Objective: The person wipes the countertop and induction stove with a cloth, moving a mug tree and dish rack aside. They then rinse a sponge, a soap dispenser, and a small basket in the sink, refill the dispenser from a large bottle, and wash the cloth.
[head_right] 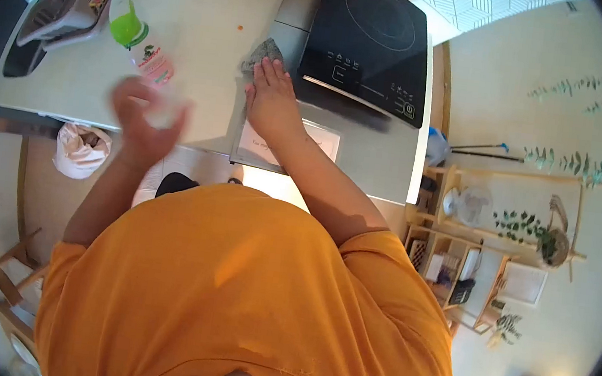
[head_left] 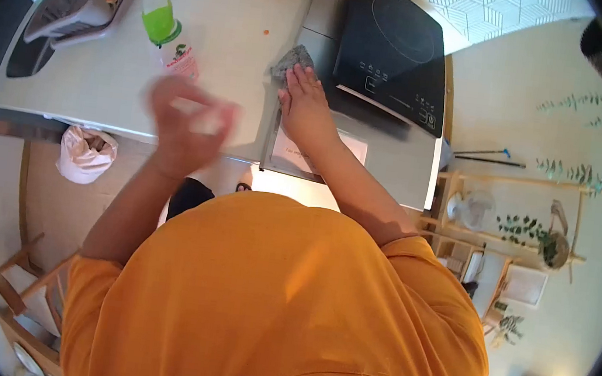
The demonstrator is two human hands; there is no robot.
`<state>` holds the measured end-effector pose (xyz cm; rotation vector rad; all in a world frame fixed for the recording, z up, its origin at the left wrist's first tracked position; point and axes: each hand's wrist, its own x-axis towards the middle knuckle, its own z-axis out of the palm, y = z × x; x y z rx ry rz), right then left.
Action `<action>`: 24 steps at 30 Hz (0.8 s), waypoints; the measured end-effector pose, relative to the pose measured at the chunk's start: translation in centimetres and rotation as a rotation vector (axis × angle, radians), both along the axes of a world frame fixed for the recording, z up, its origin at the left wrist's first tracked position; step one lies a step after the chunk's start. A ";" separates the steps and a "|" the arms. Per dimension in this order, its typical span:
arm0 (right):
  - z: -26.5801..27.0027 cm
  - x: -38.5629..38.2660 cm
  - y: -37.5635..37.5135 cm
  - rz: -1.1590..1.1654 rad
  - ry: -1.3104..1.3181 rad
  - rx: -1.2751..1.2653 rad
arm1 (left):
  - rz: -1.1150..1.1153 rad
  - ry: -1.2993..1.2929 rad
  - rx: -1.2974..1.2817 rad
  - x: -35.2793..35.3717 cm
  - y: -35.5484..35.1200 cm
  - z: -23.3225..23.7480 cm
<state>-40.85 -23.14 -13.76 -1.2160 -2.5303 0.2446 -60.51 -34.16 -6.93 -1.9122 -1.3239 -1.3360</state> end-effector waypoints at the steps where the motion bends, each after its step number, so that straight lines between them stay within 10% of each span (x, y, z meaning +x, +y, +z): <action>1: 0.5 -0.3 0.3 -0.037 0.022 0.018 | 0.190 -0.117 0.003 -2.0 0.3 0.4; 6: -0.2 -1.3 0.9 -0.261 -0.040 0.053 | 0.360 -0.458 -0.302 -9.4 3.9 -2.3; 12: -0.3 -4.7 3.6 -0.574 -0.046 0.025 | -0.273 -0.702 -0.790 -13.7 6.6 -2.1; 24: 0.4 -9.2 16.2 -0.933 -0.060 -0.098 | -0.333 -0.836 -0.964 -27.4 7.5 -4.7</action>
